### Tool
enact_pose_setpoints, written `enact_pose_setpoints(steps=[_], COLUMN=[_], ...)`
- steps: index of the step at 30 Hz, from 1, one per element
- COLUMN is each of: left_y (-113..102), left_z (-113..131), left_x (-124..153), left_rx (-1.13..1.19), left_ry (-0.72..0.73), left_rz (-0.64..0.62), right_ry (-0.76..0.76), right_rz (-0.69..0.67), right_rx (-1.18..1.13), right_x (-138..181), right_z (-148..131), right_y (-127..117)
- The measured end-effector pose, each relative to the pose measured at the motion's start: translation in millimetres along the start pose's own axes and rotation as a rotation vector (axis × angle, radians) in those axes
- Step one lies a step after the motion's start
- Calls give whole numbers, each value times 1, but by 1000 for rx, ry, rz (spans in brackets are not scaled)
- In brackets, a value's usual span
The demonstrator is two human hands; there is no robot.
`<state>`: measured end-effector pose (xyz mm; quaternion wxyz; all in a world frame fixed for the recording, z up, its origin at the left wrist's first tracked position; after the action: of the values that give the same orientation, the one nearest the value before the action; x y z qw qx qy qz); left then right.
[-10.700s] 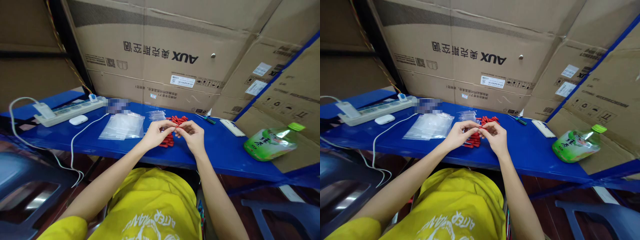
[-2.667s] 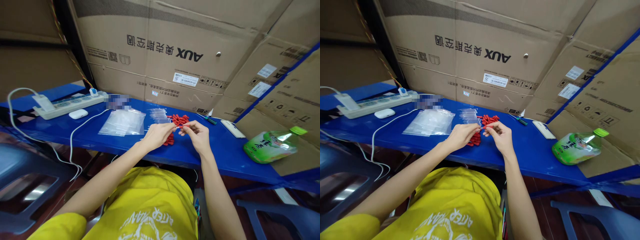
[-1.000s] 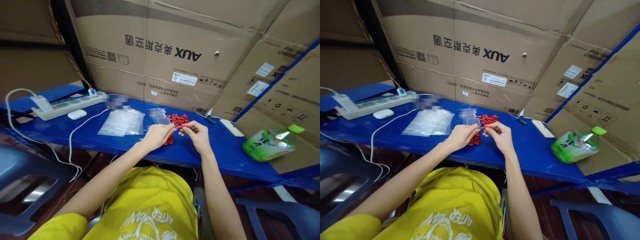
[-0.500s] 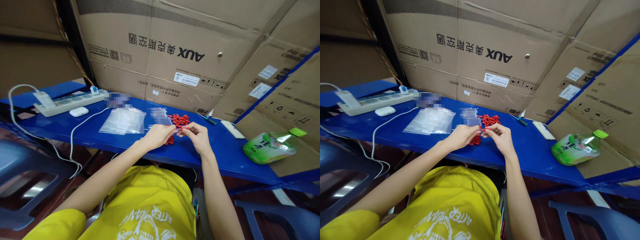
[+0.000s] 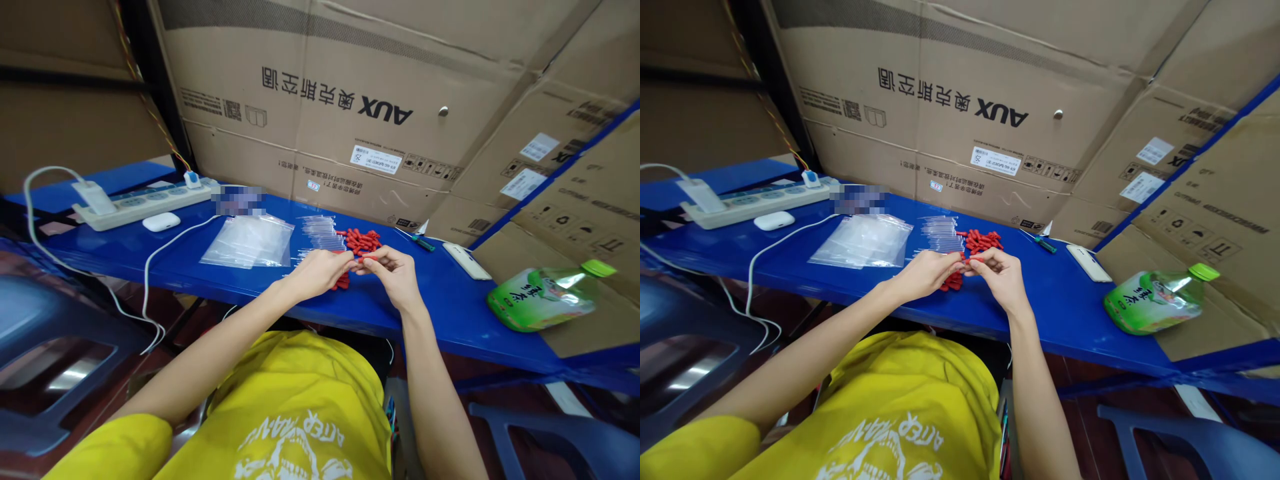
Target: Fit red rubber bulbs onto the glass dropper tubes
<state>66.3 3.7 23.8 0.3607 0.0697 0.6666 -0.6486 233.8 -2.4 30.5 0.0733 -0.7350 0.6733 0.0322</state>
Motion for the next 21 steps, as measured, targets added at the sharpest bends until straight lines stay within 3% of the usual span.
enact_pose_setpoints(steps=[11,21], left_y=[1,4], left_z=[1,1], left_x=[-5,-3], left_rx=[25,71], left_ry=[2,7], left_rz=[16,7], right_ry=[-71,-43], right_rz=[33,16], right_rx=[59,66], right_x=[3,3], right_z=[-9,-3], right_y=[-5,-7])
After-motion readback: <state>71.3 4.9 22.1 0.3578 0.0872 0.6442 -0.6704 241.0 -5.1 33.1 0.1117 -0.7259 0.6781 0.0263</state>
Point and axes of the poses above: each hand's wrist, its own x-axis away from the middle knuckle, its own y-axis out of the palm, z = x × y, the point moved 6 cm from there along -x, towards the middle knuckle, and after that the axes turned 14 degrees about y, right-handed, at the moved point
